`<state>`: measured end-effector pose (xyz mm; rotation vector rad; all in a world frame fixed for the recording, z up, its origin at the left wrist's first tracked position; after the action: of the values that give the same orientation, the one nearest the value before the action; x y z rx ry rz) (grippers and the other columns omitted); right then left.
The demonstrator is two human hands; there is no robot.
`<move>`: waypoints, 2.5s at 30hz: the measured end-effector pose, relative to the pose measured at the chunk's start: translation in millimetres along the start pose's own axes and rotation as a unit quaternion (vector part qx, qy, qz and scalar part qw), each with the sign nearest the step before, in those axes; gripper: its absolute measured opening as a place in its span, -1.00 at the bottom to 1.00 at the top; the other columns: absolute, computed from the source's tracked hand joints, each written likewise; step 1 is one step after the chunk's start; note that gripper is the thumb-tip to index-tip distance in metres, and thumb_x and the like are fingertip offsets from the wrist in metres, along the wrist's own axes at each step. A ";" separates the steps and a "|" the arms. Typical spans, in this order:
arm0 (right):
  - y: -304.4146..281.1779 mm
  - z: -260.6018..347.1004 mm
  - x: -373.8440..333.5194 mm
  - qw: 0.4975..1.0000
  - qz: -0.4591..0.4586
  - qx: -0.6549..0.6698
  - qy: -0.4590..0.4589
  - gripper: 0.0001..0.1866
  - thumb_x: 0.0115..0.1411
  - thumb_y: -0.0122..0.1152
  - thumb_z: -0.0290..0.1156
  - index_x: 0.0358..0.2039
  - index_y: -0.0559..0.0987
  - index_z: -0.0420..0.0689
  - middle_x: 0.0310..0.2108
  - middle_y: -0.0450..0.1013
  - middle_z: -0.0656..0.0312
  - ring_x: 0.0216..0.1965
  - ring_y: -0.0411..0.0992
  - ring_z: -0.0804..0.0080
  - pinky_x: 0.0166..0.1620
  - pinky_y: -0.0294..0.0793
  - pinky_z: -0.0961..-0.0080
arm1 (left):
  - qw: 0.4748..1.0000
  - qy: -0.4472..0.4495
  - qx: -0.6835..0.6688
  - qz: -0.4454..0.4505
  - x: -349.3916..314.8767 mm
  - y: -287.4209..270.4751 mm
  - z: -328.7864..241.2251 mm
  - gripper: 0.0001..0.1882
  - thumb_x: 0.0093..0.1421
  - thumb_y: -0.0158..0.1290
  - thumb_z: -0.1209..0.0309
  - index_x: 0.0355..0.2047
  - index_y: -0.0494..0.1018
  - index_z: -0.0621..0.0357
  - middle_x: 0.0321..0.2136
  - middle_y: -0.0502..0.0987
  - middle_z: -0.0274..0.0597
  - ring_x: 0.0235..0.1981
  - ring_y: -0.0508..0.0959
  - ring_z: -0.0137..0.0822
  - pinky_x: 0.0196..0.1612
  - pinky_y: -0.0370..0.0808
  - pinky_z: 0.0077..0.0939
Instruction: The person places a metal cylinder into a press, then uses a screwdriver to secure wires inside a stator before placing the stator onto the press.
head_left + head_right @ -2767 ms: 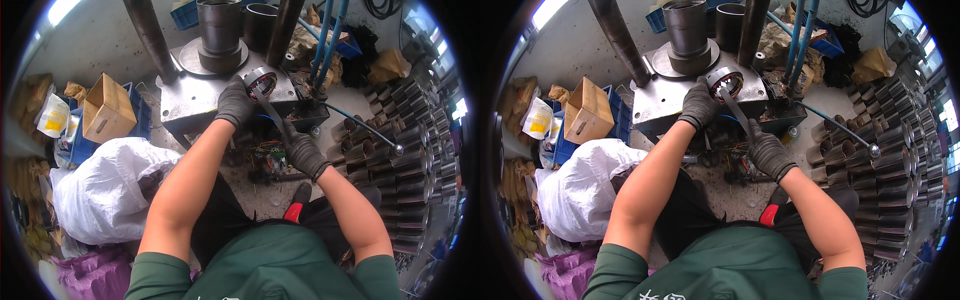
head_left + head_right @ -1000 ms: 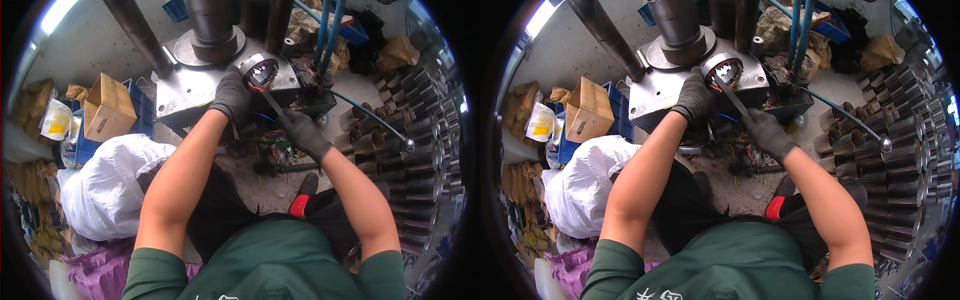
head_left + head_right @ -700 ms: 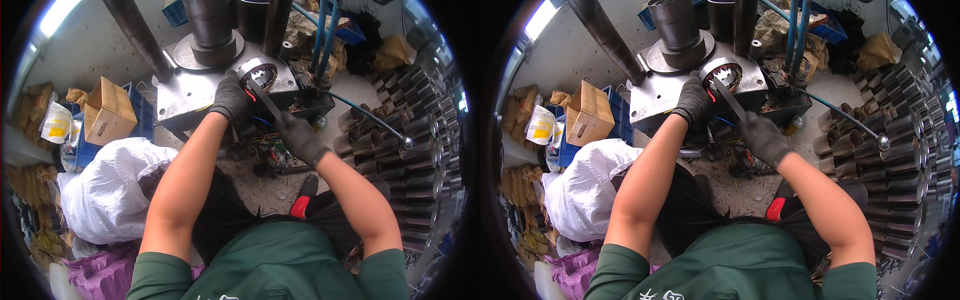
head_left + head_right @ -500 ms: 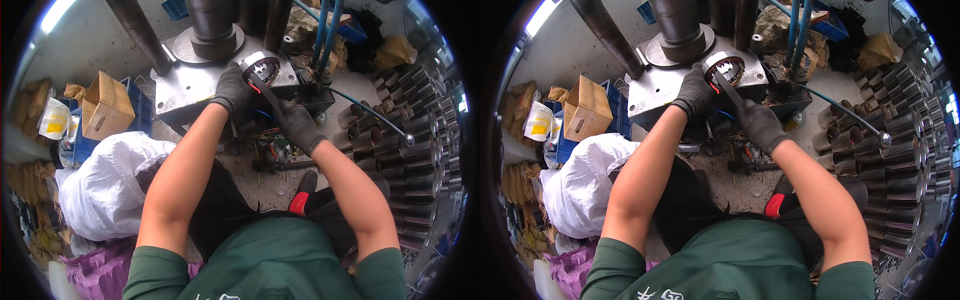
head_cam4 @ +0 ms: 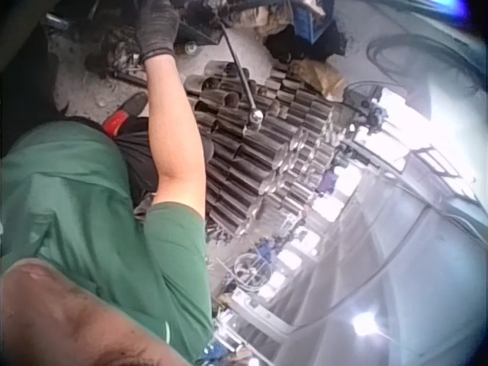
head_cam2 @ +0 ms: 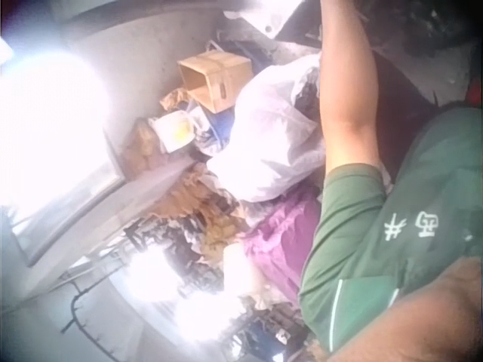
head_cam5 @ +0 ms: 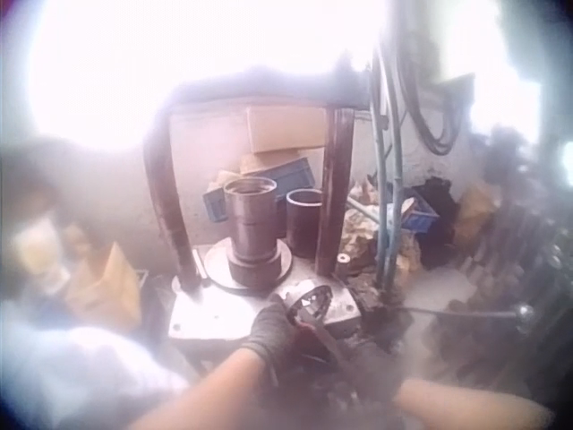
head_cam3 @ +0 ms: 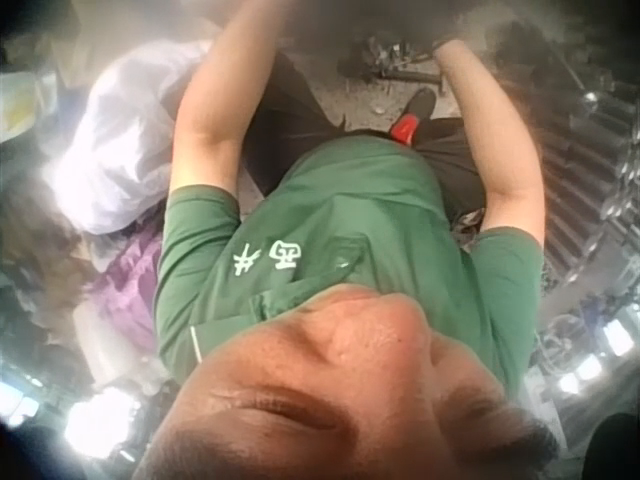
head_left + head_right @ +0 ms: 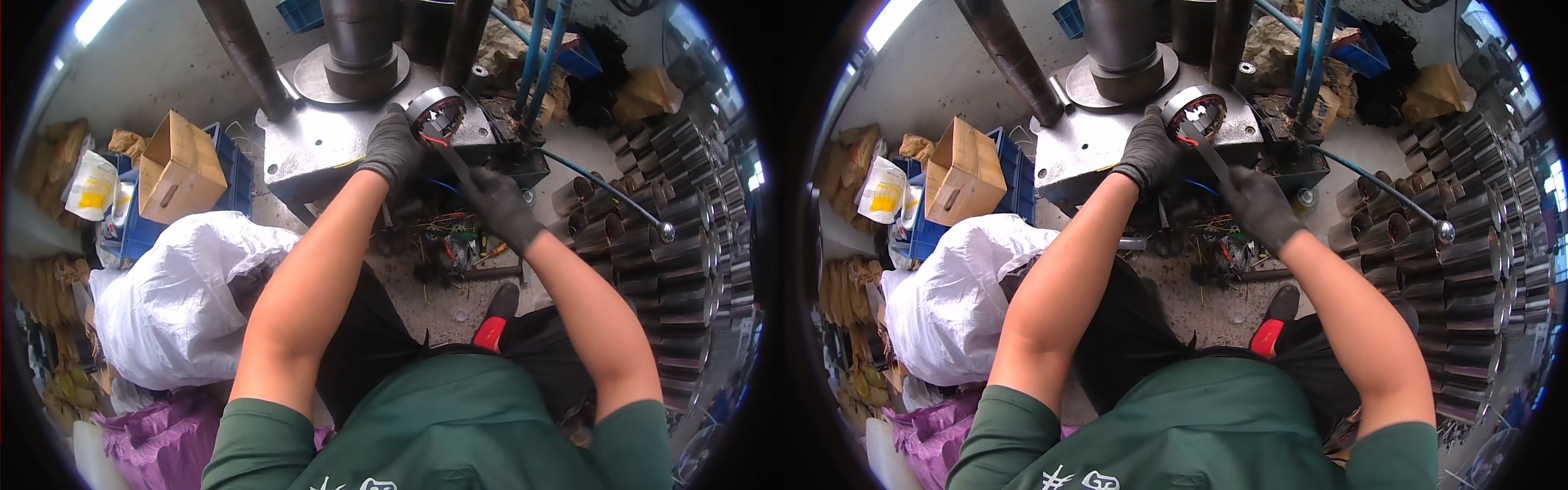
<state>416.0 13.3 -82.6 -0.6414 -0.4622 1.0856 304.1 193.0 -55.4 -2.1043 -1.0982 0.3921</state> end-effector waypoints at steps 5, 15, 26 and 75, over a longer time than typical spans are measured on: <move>13.7 2.2 52.4 0.995 -0.029 -0.095 -0.025 -0.66 0.38 0.13 -0.17 -0.07 0.62 -0.17 -0.16 0.57 -0.24 -0.05 0.51 -0.29 -0.01 0.53 0.00 | 0.998 0.024 -0.039 -0.032 5.2 1.8 -5.9 -0.36 0.04 0.41 0.26 0.00 0.38 0.36 -0.13 0.63 0.39 0.00 0.63 0.30 0.08 0.56 0.00; -50.3 -16.7 -48.9 0.996 0.046 0.010 0.073 -0.55 0.40 0.21 -0.19 0.12 0.58 -0.28 -0.21 0.63 0.01 -0.18 0.60 0.30 -0.09 0.58 0.36 | 0.999 0.015 -0.041 -0.020 8.0 2.9 18.2 -0.33 0.03 0.42 0.28 0.05 0.37 0.34 -0.12 0.64 0.33 0.01 0.65 0.22 0.11 0.56 -0.07; -5.2 -13.4 14.3 0.995 0.013 -0.086 -0.050 -0.64 0.41 0.18 -0.20 -0.01 0.59 -0.25 -0.20 0.61 -0.24 -0.10 0.62 -0.19 -0.07 0.58 0.06 | 0.997 0.013 -0.070 -0.024 0.5 2.2 12.9 -0.36 0.00 0.46 0.24 -0.02 0.43 0.32 -0.17 0.65 0.29 -0.03 0.66 0.19 0.05 0.57 -0.08; 18.6 -10.8 7.6 0.996 0.037 -0.085 0.005 -0.68 0.44 0.08 -0.15 -0.05 0.50 -0.16 -0.21 0.56 -0.31 -0.06 0.54 -0.33 -0.04 0.53 -0.10 | 0.998 0.025 -0.043 -0.033 2.7 4.0 21.3 0.32 -0.03 0.49 0.13 0.54 -0.14 0.21 0.02 0.62 0.29 0.06 0.65 0.10 0.19 0.52 -0.18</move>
<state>413.6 23.4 -102.9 -0.8190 -0.5305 1.1206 296.2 203.4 -73.0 -2.1342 -1.1703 0.2650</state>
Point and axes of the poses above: each hand's wrist, its own x-axis towards the middle knuckle, its own y-axis out of the palm, z = x × y, the point moved 10 cm from there along x, towards the middle knuckle
